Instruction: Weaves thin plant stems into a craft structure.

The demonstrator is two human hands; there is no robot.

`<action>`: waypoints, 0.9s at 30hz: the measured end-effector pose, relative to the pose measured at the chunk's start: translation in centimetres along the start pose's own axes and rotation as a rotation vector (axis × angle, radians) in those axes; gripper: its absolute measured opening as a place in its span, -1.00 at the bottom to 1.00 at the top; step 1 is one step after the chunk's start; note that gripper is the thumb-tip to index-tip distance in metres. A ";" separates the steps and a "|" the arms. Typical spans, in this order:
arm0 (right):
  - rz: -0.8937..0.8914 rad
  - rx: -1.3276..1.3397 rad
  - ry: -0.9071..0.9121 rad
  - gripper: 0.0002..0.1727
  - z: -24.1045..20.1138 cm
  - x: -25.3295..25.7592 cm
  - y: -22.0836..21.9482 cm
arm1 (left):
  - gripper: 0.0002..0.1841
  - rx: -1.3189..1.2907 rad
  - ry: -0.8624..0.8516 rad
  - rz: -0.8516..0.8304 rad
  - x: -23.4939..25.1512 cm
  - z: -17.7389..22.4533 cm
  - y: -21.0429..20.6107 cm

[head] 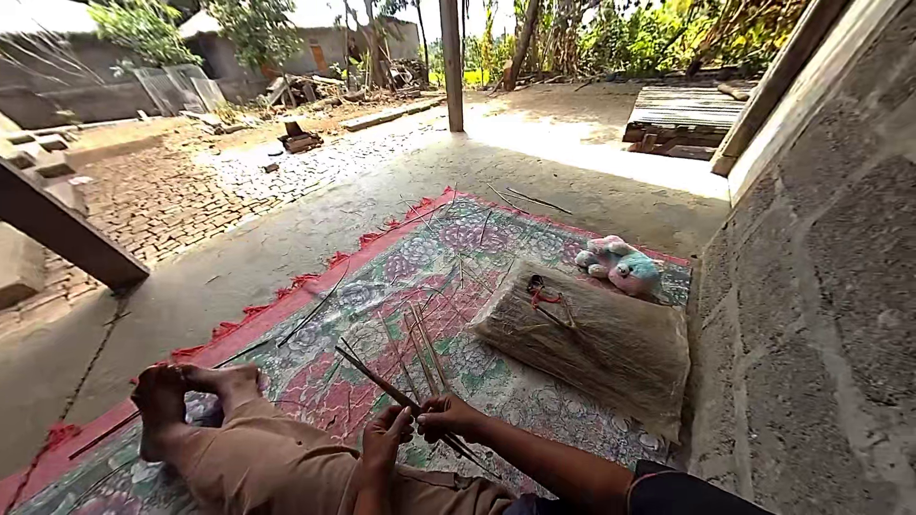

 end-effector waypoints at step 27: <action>0.162 0.046 0.198 -0.91 -1.1 2.2 -1.8 | -0.77 -0.232 0.212 -0.022 0.5 0.4 0.4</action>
Point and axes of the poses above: each hand's wrist, its own x-axis towards the middle knuckle, its own y-axis out of the back of the hand, z = x × y, the point moved 1 cm from there along x, towards the middle knuckle, and after that the axes turned 6 degrees about y, right-handed, at the moved point
